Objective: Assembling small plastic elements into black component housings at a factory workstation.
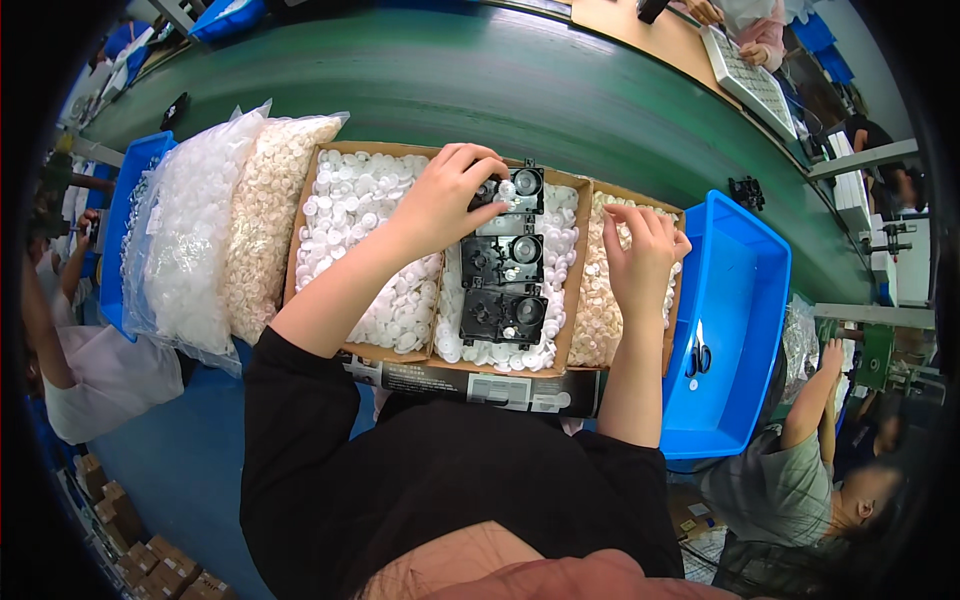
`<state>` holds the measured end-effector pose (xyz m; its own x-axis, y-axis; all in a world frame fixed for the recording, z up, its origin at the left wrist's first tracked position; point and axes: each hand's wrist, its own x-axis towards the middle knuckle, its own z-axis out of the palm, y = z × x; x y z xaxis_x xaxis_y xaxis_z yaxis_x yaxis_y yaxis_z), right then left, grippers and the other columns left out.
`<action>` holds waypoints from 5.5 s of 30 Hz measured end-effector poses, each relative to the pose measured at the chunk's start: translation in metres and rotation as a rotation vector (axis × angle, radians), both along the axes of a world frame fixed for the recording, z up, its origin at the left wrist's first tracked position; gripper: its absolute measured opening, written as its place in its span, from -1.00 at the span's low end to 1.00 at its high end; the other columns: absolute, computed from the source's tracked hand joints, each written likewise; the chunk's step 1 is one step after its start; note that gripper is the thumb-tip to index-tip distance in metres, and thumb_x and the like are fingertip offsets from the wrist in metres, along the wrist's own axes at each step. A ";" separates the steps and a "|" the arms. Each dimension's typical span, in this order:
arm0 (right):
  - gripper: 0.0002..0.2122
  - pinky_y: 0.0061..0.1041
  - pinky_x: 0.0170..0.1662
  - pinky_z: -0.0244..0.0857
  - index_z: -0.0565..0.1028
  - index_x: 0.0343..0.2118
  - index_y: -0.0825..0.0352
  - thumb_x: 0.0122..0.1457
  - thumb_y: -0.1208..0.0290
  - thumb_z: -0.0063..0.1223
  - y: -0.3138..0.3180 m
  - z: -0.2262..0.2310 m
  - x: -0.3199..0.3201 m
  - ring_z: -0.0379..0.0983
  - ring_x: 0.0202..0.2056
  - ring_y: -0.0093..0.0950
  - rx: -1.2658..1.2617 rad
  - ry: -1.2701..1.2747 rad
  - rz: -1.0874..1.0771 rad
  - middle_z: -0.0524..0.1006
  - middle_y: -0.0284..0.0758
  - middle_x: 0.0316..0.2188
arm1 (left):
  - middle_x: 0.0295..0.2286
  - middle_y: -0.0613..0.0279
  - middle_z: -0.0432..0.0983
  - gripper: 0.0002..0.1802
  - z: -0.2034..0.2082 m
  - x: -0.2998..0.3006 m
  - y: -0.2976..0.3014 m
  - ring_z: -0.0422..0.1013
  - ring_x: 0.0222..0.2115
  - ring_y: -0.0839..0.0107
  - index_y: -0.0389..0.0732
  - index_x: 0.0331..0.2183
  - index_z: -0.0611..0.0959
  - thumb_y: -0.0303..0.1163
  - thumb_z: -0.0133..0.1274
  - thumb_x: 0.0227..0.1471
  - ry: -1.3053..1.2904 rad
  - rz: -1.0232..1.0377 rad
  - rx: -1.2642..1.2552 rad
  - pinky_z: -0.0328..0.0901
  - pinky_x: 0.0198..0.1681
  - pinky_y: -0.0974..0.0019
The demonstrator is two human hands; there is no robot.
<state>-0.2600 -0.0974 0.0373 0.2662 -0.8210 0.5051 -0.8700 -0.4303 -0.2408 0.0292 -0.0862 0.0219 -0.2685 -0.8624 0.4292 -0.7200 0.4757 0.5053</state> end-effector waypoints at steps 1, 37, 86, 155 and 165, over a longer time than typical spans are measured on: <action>-0.92 -0.22 0.05 0.03 0.66 -0.27 0.09 0.18 0.36 0.31 -0.002 -0.001 -0.002 0.46 -0.12 -0.44 0.000 0.000 -0.002 0.61 -0.50 -0.31 | -0.02 0.19 0.53 -0.58 0.001 0.000 0.002 0.38 0.09 0.10 -0.13 -0.09 0.63 -0.37 0.37 -0.01 0.000 -0.002 0.000 0.30 0.20 0.04; -0.85 -0.31 -0.02 0.21 0.47 -0.34 0.24 0.17 0.52 0.28 0.011 -0.005 0.038 0.54 -0.30 -0.37 0.333 -0.366 0.221 0.65 -0.34 -0.31 | -0.16 0.21 0.64 -0.70 0.007 0.056 0.059 0.55 -0.11 0.12 -0.13 -0.12 0.60 -0.46 0.25 0.07 -0.173 0.050 0.386 0.43 -0.04 0.10; -0.77 -0.39 -0.08 0.02 0.69 -0.14 0.06 0.13 0.45 0.35 0.061 0.006 0.025 0.46 -0.26 -0.53 0.116 -0.176 0.313 0.59 -0.53 -0.30 | -0.25 0.26 0.65 -0.81 0.013 -0.012 0.044 0.57 -0.17 0.22 -0.15 -0.24 0.72 -0.48 0.31 0.03 0.094 -0.315 0.219 0.45 -0.03 0.16; -0.76 -0.35 -0.02 0.25 0.65 -0.20 0.16 0.04 0.50 0.39 0.029 -0.008 0.068 0.52 -0.18 -0.40 0.363 -0.384 0.412 0.63 -0.46 -0.30 | 0.07 0.15 0.46 -0.24 -0.011 0.015 0.034 0.20 0.29 0.14 0.05 0.13 0.60 -0.11 0.48 -0.16 -0.039 -0.048 0.273 -0.11 0.41 -0.21; -0.83 -0.35 -0.01 0.23 0.68 -0.26 0.15 0.07 0.44 0.40 0.028 -0.020 0.062 0.52 -0.26 -0.50 0.062 -0.240 0.486 0.69 -0.56 -0.28 | 0.05 0.24 0.49 -0.23 -0.011 0.014 0.034 0.23 0.28 0.19 0.03 0.12 0.63 -0.19 0.51 -0.19 -0.029 -0.036 0.256 -0.02 0.40 -0.08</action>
<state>-0.1977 -0.0697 0.0178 0.5055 -0.6620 0.5533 -0.4914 -0.7480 -0.4461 0.0432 -0.0519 0.0108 -0.3097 -0.9317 0.1898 -0.7207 0.3603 0.5922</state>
